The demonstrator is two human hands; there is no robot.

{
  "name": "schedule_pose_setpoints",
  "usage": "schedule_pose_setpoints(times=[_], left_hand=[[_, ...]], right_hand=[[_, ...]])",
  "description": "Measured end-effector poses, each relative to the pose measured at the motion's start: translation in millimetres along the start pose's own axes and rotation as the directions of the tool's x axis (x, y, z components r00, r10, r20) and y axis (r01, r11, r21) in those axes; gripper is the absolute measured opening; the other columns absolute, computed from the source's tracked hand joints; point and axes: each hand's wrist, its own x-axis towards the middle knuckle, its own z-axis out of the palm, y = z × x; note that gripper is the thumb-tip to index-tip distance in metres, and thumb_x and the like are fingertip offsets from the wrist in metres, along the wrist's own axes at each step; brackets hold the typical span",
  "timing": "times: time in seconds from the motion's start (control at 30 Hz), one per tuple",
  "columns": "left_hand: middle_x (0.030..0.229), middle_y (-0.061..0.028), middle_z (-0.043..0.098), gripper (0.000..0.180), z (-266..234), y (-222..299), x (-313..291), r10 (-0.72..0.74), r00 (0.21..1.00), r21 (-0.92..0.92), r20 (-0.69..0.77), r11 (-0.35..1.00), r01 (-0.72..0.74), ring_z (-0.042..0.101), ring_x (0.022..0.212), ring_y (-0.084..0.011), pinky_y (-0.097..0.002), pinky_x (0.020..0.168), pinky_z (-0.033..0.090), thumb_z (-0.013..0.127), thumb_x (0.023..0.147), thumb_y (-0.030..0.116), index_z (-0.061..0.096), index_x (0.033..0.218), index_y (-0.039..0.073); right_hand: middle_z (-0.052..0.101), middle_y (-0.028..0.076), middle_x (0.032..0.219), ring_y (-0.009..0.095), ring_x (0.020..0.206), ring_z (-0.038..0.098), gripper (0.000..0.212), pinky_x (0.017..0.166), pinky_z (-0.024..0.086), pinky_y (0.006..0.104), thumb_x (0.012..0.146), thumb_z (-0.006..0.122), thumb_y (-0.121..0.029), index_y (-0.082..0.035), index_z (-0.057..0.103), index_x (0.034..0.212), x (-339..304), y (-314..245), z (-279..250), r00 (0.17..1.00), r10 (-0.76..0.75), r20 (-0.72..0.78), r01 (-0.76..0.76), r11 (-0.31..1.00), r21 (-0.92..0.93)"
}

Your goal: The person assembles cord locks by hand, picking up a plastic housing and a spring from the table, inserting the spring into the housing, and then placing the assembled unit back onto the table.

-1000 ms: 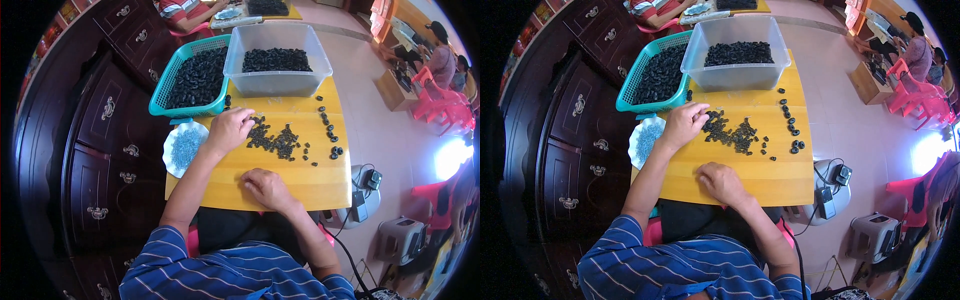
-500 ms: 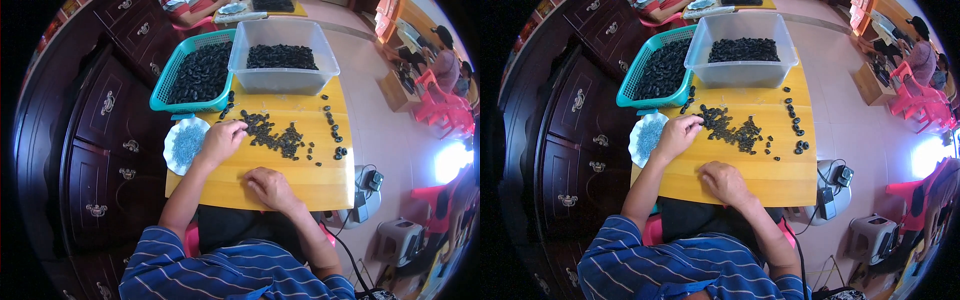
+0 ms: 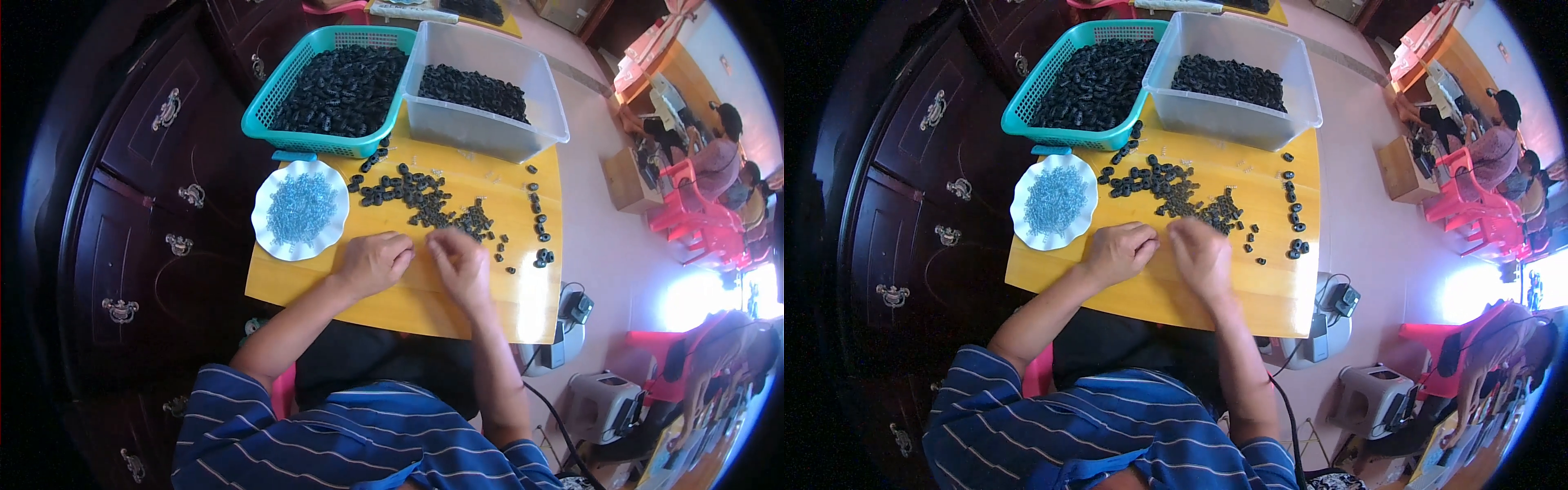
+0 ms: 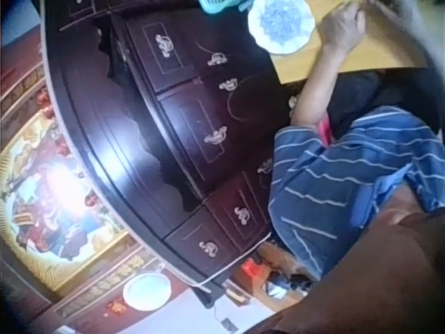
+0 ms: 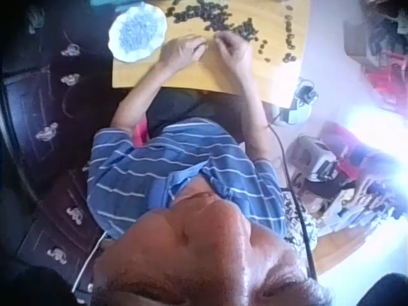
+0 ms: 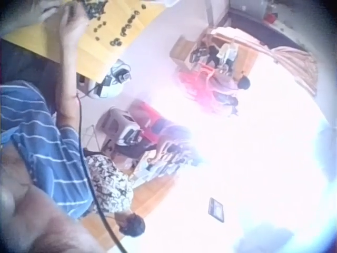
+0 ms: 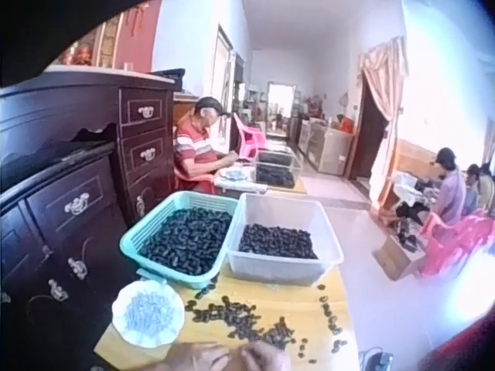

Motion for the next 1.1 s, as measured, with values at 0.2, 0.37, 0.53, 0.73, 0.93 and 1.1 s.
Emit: schedule_pose_setpoints(times=[0.2, 0.37, 0.53, 0.73, 0.93, 1.1], left_hand=[[0.078, -0.0081, 0.064, 0.010, 10.8, -4.4, -2.0, 0.075, 0.995, -0.039, -0.061, 0.996, -0.078, 0.066, 0.072, -0.0325, -0.0456, 0.061, 0.052, 0.066, 0.090, 0.021, 0.062, 0.088, 0.012], [0.078, -0.0074, 0.065, 0.013, 11.3, -4.1, -7.0, 0.042, 0.999, -0.012, -0.026, 0.999, -0.042, 0.068, 0.074, -0.0305, -0.0438, 0.062, 0.054, 0.066, 0.091, 0.023, 0.061, 0.087, 0.011], [0.077, -0.0071, 0.065, 0.014, 6.8, -3.1, -7.5, 0.064, 0.997, 0.006, -0.047, 0.998, -0.064, 0.068, 0.074, -0.0298, -0.0433, 0.062, 0.054, 0.065, 0.091, 0.022, 0.060, 0.084, 0.011], [0.078, -0.0068, 0.065, 0.014, 9.5, -4.9, -3.6, 0.073, 0.997, -0.015, -0.035, 0.997, -0.074, 0.068, 0.074, -0.0294, -0.0434, 0.062, 0.054, 0.064, 0.090, 0.022, 0.060, 0.083, 0.010], [0.079, -0.0065, 0.065, 0.012, 10.6, -11.2, -7.8, 0.067, 0.993, -0.056, -0.095, 0.996, -0.072, 0.068, 0.075, -0.0294, -0.0439, 0.062, 0.054, 0.065, 0.090, 0.021, 0.062, 0.085, 0.011], [0.079, -0.0060, 0.066, 0.009, 11.3, -8.6, -5.7, 0.052, 0.995, -0.094, -0.080, 0.994, -0.060, 0.067, 0.074, -0.0291, -0.0418, 0.062, 0.054, 0.066, 0.089, 0.019, 0.063, 0.085, 0.011]], right_hand=[[0.070, 0.016, 0.093, 0.036, 0.088, 0.068, 0.013, 0.080, 0.055, 0.0436, 0.087, 0.065, -0.013, -0.008, 0.074, 0.095, 99.7, 37.6, -19.7, 0.985, -0.098, -0.144, 0.031, 0.912, -0.410], [0.069, 0.014, 0.103, 0.035, 0.098, 0.067, 0.014, 0.085, 0.055, 0.0454, 0.088, 0.064, -0.019, -0.013, 0.075, 0.095, 138.0, 54.2, -9.6, 0.996, -0.058, 0.068, 0.088, 0.767, -0.635], [0.069, 0.012, 0.099, 0.034, 0.095, 0.068, 0.014, 0.082, 0.054, 0.0454, 0.086, 0.070, -0.024, -0.012, 0.074, 0.092, 142.2, 61.0, 1.3, 0.990, 0.036, 0.139, 0.073, 0.706, -0.704], [0.070, 0.011, 0.095, 0.034, 0.091, 0.068, 0.014, 0.079, 0.054, 0.0429, 0.087, 0.070, -0.022, -0.010, 0.072, 0.094, 141.2, 55.4, -10.0, 0.996, -0.087, 0.014, 0.072, 0.720, -0.690], [0.068, 0.007, 0.091, 0.015, 0.078, 0.065, 0.008, 0.070, 0.052, 0.0295, 0.093, 0.068, -0.004, -0.005, 0.067, 0.100, 119.2, -84.2, -52.3, 0.859, -0.390, -0.331, 0.267, 0.894, -0.360], [0.065, 0.013, 0.092, 0.020, 0.082, 0.062, 0.015, 0.080, 0.051, 0.0310, 0.092, 0.064, 0.004, 0.004, 0.059, 0.106, 67.9, -148.6, -85.7, 0.386, -0.747, -0.542, 0.552, 0.657, -0.513]])
